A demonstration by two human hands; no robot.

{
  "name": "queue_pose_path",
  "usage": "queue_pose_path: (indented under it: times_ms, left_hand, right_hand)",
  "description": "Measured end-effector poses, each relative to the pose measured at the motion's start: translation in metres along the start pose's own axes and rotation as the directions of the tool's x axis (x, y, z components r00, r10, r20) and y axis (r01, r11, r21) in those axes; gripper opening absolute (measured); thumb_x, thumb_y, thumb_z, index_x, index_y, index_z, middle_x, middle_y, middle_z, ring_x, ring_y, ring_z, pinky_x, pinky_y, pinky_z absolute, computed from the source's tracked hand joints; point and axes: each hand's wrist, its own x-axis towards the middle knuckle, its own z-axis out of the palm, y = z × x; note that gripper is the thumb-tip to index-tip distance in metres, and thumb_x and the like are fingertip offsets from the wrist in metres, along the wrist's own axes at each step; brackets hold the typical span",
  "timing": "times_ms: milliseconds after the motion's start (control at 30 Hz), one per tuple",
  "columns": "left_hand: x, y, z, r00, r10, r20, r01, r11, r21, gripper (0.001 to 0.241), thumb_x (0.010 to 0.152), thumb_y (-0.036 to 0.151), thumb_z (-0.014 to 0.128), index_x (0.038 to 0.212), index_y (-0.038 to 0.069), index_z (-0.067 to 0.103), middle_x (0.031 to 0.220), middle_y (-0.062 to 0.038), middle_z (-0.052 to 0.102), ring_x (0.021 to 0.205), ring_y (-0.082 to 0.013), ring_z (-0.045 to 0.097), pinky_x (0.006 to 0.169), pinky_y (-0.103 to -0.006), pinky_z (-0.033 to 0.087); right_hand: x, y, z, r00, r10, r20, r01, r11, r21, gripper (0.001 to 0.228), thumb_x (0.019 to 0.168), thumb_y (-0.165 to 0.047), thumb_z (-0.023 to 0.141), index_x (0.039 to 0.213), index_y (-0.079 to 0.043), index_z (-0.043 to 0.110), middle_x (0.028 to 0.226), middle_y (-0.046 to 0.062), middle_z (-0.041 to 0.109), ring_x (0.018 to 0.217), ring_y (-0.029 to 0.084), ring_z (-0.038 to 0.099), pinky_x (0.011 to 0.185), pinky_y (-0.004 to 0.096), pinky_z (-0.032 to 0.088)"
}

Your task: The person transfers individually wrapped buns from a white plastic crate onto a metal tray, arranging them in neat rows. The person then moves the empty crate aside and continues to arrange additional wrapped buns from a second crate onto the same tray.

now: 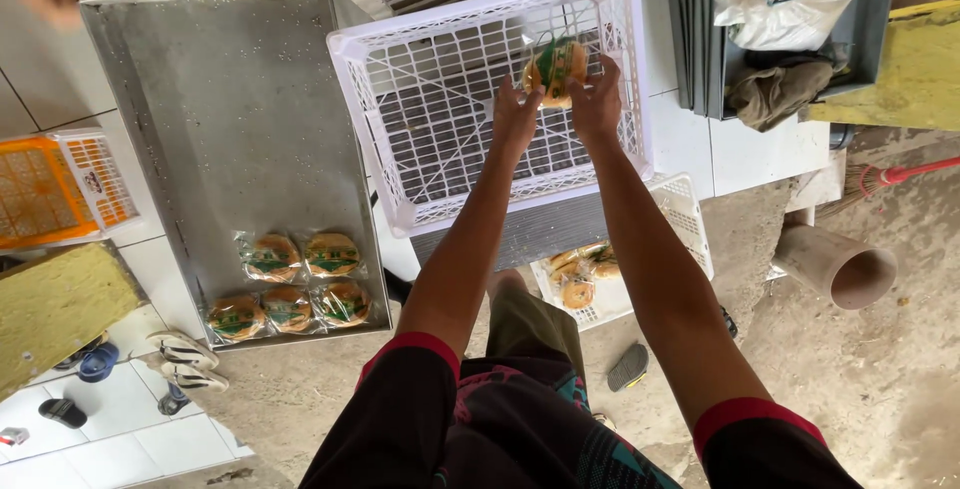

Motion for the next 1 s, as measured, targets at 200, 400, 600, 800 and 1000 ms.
queue_pose_path:
  times_ms: [200,400,600,800,1000]
  left_hand:
    - [0.006,-0.032,-0.007,0.994,0.047,-0.101,-0.023,0.973,0.228,0.064,0.093,0.053,0.059,0.144,0.013,0.056,0.137,-0.026,0.053,0.13,-0.0482,0.056,0.11,-0.0511,0.046]
    - [0.03,-0.079,-0.003,0.981,0.006,-0.196,0.045,0.966,0.255,0.06,0.087,0.063,0.063,0.126,0.018,0.066,0.129,-0.017,0.049,0.126,-0.0446,0.051,0.112,-0.0477,0.038]
    - [-0.013,-0.066,-0.024,0.986,0.062,-0.154,-0.063,0.998,-0.001,0.054,0.088,0.053,0.066,0.116,0.008,0.061,0.109,-0.022,0.062,0.112,-0.0446,0.064,0.098,-0.0514,0.049]
    - [-0.09,-0.031,-0.069,0.967,0.212,-0.138,-0.214,0.977,0.001,0.064,0.093,0.054,0.06,0.137,0.008,0.056,0.129,-0.024,0.058,0.13,-0.0452,0.055,0.107,-0.051,0.046]
    - [-0.154,-0.024,-0.132,0.893,0.339,-0.295,-0.394,0.906,-0.153,0.07,0.092,0.046,0.063,0.151,0.011,0.047,0.137,-0.027,0.054,0.132,-0.0487,0.053,0.111,-0.055,0.045]
  right_hand:
    - [-0.002,0.033,0.022,0.986,0.09,0.139,-0.08,0.994,-0.079,0.055,0.096,-0.059,0.064,0.133,-0.019,0.063,0.108,0.012,0.075,0.104,0.032,0.072,0.094,0.051,0.055]
    - [-0.028,0.02,0.031,0.931,0.307,0.196,-0.357,0.875,0.328,0.051,0.094,-0.047,0.071,0.13,-0.012,0.061,0.1,0.009,0.07,0.076,0.017,0.068,0.059,0.034,0.066]
    - [-0.063,-0.013,0.015,0.932,0.29,0.217,-0.352,0.867,0.354,0.05,0.101,-0.046,0.067,0.129,-0.006,0.056,0.106,0.014,0.066,0.092,0.023,0.067,0.072,0.04,0.058]
    - [-0.111,-0.069,0.003,0.966,0.194,0.168,-0.248,0.878,0.41,0.051,0.105,-0.047,0.066,0.131,-0.005,0.053,0.116,0.016,0.062,0.103,0.025,0.065,0.081,0.039,0.055]
    - [-0.174,-0.156,0.016,0.992,-0.032,0.126,-0.045,0.827,0.561,0.046,0.106,-0.043,0.067,0.13,-0.007,0.051,0.119,0.018,0.059,0.112,0.029,0.061,0.097,0.051,0.05]
